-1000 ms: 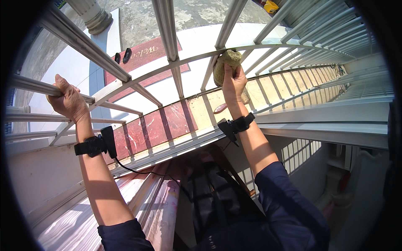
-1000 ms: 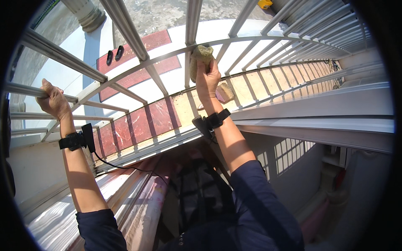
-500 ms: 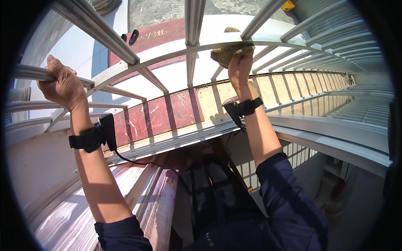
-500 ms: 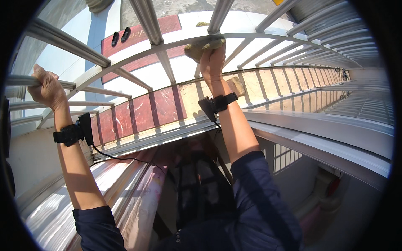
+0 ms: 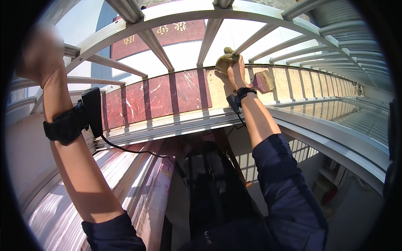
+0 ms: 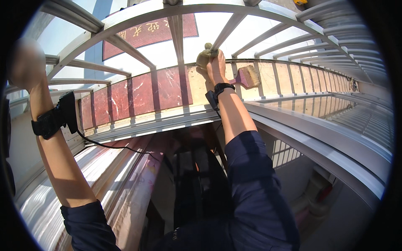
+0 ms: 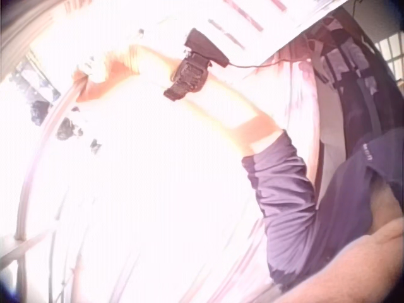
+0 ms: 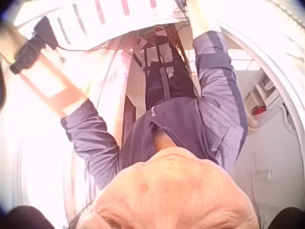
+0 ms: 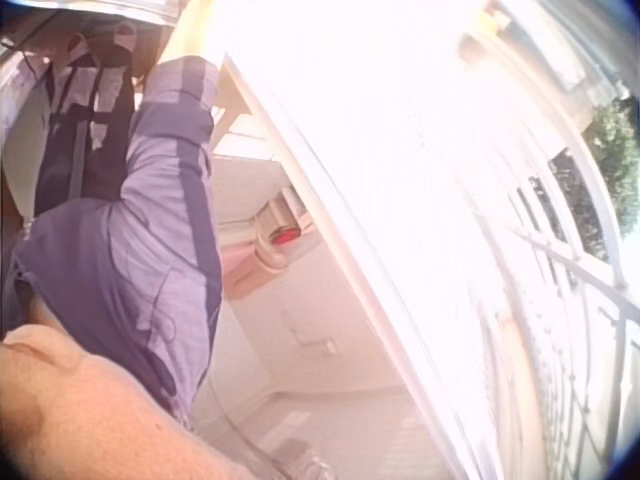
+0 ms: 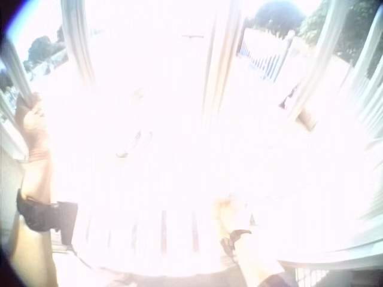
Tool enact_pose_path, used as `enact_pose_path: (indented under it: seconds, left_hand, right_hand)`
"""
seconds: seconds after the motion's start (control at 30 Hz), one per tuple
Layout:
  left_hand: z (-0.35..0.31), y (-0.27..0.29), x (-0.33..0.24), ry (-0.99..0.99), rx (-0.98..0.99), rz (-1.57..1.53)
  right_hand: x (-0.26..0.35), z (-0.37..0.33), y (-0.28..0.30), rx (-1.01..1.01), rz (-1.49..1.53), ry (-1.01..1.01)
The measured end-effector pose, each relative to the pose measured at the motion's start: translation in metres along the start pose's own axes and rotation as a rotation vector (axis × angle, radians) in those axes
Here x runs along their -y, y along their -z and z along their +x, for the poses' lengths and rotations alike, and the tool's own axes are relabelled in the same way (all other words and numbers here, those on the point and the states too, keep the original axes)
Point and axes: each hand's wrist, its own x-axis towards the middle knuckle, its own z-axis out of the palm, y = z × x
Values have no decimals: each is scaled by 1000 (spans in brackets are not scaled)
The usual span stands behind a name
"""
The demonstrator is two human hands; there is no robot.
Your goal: The person wipes a metal window grille with a cloth, moving methodically across vertical and horizontal bars. The person holds the grille with one hand while scrubbing with the other, covering multiple sections of the window frame.
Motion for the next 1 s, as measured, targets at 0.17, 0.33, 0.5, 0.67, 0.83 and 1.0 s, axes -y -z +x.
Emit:
enact_pose_path:
  seconds: [0.17, 0.33, 0.5, 0.67, 0.83, 1.0]
  left_hand:
    - [4, 1, -6, -16, 44, 93]
    - [-23, -4, -34, 94, -22, -296]
    - [-18, -5, -43, 99, -27, -137]
    - [-17, 2, -59, 118, -17, -160]
    - [-17, 7, -52, 41, 42, -86]
    - [-17, 5, -38, 62, -9, -63]
  right_hand:
    - [19, -27, 31, 79, 330, -265]
    - [110, -70, 87, -66, 390, 57]
    - [190, -23, 130, -34, 567, 507]
    - [210, -2, 100, -275, 503, 727]
    - [191, 10, 71, -392, 409, 855]
    - [154, 10, 36, -298, 389, 752]
